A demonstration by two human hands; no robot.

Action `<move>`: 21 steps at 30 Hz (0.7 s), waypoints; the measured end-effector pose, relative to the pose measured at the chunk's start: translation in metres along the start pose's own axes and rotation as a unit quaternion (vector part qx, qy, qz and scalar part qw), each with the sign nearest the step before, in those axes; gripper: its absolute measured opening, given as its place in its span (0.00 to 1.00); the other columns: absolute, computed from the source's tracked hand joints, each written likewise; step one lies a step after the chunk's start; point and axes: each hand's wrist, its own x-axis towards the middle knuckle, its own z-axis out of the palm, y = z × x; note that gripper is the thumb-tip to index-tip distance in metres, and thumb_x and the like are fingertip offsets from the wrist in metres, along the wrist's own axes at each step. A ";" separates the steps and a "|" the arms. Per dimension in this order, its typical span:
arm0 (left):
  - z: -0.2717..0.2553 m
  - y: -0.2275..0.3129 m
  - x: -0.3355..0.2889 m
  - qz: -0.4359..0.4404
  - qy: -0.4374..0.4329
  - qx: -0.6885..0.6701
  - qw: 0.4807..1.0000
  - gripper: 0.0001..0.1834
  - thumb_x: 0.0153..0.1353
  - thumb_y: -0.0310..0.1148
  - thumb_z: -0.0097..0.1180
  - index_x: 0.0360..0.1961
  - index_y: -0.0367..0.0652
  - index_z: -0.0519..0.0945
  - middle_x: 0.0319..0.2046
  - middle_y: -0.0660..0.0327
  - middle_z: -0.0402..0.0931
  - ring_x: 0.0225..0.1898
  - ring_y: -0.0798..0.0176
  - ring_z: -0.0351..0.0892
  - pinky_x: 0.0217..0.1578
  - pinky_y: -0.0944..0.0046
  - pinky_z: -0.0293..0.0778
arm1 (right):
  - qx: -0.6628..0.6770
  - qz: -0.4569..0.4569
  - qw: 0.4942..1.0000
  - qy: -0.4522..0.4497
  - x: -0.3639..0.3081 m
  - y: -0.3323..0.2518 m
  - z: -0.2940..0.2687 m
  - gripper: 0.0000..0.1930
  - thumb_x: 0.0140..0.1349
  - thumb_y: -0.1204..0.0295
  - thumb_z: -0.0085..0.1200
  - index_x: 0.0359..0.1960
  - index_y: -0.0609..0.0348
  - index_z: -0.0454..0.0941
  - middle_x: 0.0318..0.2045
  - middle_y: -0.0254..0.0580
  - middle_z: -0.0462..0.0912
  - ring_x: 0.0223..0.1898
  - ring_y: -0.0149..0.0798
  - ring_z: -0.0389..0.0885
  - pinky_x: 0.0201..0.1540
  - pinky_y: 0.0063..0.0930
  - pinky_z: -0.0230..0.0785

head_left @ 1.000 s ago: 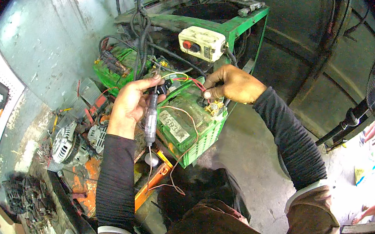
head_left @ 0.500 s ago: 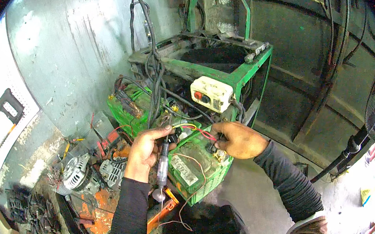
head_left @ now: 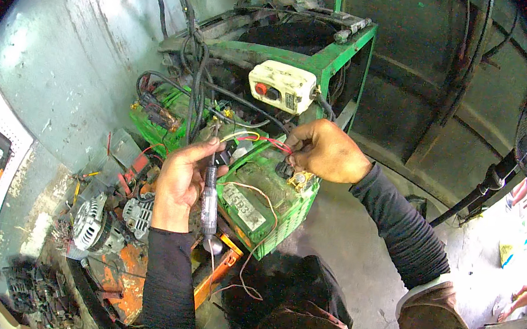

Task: The person strips and twists colored wires, then connects them to a small black module and a green battery pack on a workbench. They repeatedly test connections by touching wires to terminals and adjust the wiring throughout the clip.

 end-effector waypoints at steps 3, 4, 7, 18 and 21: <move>0.001 0.001 -0.001 0.007 -0.004 0.004 1.000 0.13 0.61 0.34 0.65 0.43 0.38 0.83 0.40 0.58 0.83 0.39 0.64 0.82 0.37 0.62 0.84 | 0.022 0.026 0.999 -0.007 0.000 0.004 0.000 0.12 0.49 0.74 0.62 0.37 0.62 0.86 0.29 0.53 0.86 0.32 0.45 0.85 0.38 0.38 0.77; 0.001 0.001 -0.001 0.006 -0.011 0.006 1.000 0.13 0.61 0.34 0.65 0.44 0.37 0.83 0.40 0.58 0.83 0.39 0.64 0.82 0.37 0.62 0.84 | 0.039 0.043 0.998 -0.027 -0.001 0.004 0.000 0.12 0.49 0.74 0.62 0.36 0.62 0.86 0.29 0.53 0.86 0.31 0.45 0.85 0.38 0.38 0.76; 0.001 0.002 -0.001 0.010 -0.018 0.007 1.000 0.14 0.61 0.34 0.65 0.44 0.37 0.83 0.41 0.57 0.84 0.39 0.63 0.83 0.37 0.62 0.84 | 0.034 0.051 0.997 -0.043 -0.002 0.006 0.000 0.12 0.49 0.74 0.63 0.36 0.62 0.86 0.28 0.52 0.86 0.31 0.44 0.85 0.37 0.38 0.76; 0.000 0.003 -0.003 0.008 -0.028 0.022 0.999 0.15 0.61 0.34 0.65 0.45 0.37 0.83 0.40 0.57 0.84 0.40 0.63 0.84 0.37 0.63 0.84 | -0.005 0.023 0.998 -0.051 -0.003 0.009 -0.001 0.12 0.48 0.73 0.64 0.36 0.62 0.86 0.27 0.49 0.86 0.29 0.41 0.83 0.36 0.36 0.75; -0.002 0.002 -0.002 0.008 -0.033 0.018 0.999 0.15 0.61 0.35 0.65 0.46 0.37 0.83 0.40 0.57 0.84 0.40 0.63 0.84 0.37 0.63 0.84 | 0.038 0.033 0.998 -0.048 -0.003 0.009 -0.006 0.12 0.48 0.73 0.64 0.36 0.62 0.86 0.27 0.49 0.86 0.30 0.41 0.83 0.36 0.36 0.75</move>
